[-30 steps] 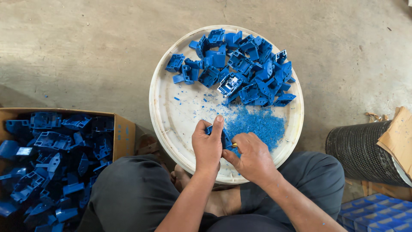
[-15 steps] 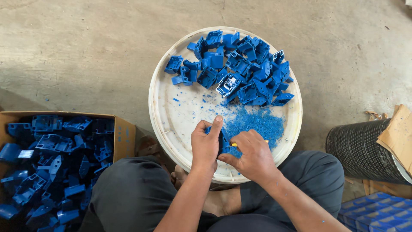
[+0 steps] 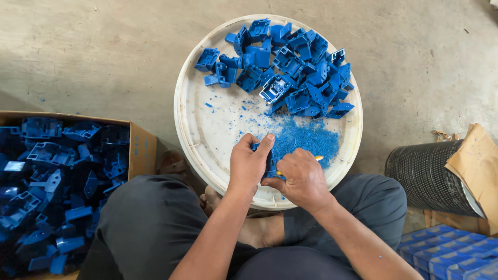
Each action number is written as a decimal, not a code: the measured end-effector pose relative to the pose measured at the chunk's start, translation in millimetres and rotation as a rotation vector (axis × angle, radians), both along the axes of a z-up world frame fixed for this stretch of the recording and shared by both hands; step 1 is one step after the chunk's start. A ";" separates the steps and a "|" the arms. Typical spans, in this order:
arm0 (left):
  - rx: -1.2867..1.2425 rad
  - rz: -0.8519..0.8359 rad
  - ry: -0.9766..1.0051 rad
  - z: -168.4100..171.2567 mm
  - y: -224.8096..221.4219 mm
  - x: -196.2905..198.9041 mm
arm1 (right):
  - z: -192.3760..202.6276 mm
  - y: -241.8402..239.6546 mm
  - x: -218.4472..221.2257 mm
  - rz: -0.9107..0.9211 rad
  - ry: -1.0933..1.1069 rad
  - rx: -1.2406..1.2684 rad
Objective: The person cleans blue plastic components by scraping off excess material using a small yellow tool and their hands, then places them into a cardboard box.
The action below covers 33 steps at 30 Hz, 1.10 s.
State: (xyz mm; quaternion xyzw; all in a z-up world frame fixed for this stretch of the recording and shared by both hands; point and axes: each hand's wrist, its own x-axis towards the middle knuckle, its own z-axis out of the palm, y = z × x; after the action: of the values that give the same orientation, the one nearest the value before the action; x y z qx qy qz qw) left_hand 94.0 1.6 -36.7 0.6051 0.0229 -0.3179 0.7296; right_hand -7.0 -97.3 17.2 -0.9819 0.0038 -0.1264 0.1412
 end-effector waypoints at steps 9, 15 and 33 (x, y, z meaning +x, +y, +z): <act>-0.277 -0.004 0.251 7.6 -1.4 1.8 | 4.5 7.4 -2.6 -0.100 -0.143 0.092; -0.323 -0.032 0.310 10.8 0.2 2.7 | 7.1 11.5 -0.9 -0.105 -0.107 0.056; -0.097 0.064 0.108 15.1 3.6 0.8 | 3.3 7.7 -4.2 -0.491 -0.006 0.612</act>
State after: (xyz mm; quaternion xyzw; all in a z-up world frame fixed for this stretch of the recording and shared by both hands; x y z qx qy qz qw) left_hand 94.8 5.1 -21.6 0.5500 0.0659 -0.3273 0.7656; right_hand -11.2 -89.7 20.6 -0.8639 0.2756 -0.1523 0.3932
